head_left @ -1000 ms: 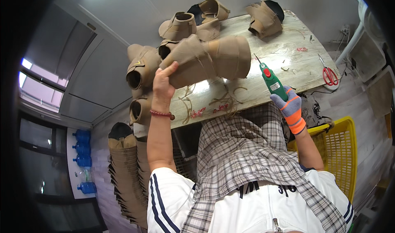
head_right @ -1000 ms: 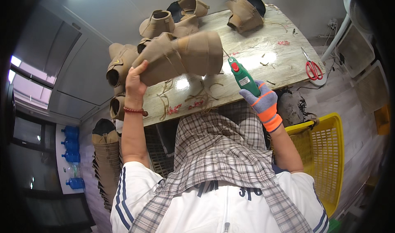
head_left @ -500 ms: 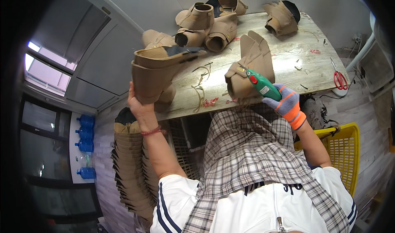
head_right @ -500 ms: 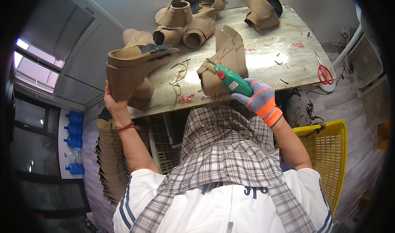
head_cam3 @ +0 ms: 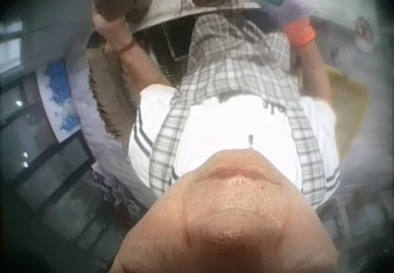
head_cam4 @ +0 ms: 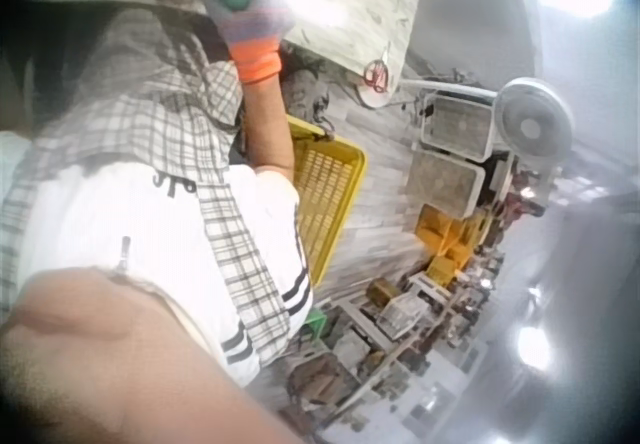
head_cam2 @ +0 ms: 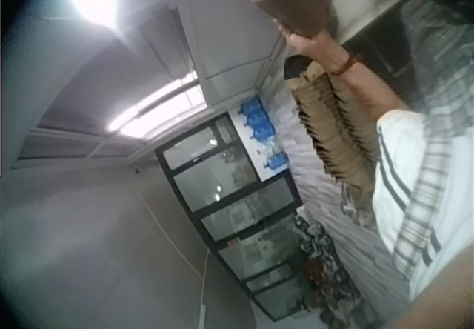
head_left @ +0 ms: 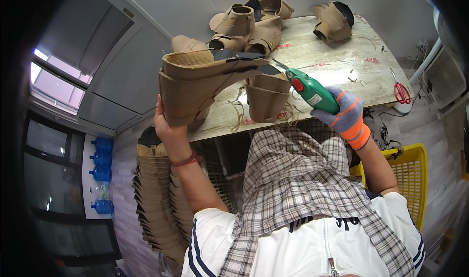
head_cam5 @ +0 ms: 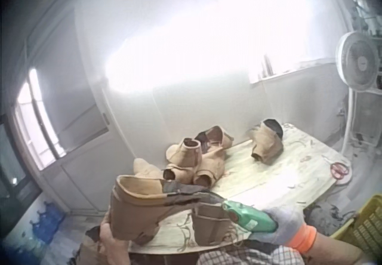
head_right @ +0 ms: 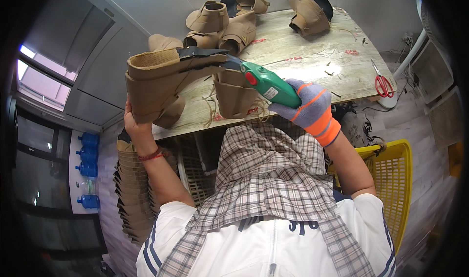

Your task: The person uses a rotary tool to grind the edges of several beige shoe uppers, then switches to scissors to trim the interior lining. Finished pieces are placed on the table while new ones are picked from a stack.

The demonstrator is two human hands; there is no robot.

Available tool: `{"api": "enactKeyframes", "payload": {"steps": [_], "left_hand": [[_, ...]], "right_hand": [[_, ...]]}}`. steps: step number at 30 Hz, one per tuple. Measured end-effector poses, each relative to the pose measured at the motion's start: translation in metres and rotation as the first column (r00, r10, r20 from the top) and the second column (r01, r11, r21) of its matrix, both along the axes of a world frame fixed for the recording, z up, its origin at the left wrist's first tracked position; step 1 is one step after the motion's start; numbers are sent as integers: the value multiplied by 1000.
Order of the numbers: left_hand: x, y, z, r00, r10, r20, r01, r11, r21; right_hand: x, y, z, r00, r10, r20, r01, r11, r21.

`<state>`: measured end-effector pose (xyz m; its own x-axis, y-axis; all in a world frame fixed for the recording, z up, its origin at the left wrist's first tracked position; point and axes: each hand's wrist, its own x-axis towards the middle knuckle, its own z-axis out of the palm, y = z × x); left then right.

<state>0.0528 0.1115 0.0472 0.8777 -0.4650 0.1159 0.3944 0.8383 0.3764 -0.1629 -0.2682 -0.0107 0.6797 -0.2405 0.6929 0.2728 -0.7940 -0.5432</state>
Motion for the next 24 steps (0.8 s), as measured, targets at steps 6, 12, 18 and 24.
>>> {"api": "enactKeyframes", "payload": {"steps": [6,12,18,24], "left_hand": [[-14,-12,17,999,39,24,-39,999,16],[-25,-29,37,1000,-24,15,24,998,53],[-20,-45,36,994,-114,6,113,992,50],[-14,-74,36,972,-232,-35,234,970,65]], "right_hand": [[-7,-1,15,993,-71,99,82,991,-103],[-13,1,12,990,-59,127,82,980,-181],[-23,-3,10,989,-42,143,68,981,-182],[-35,-7,11,988,-40,148,63,985,-157]]}}
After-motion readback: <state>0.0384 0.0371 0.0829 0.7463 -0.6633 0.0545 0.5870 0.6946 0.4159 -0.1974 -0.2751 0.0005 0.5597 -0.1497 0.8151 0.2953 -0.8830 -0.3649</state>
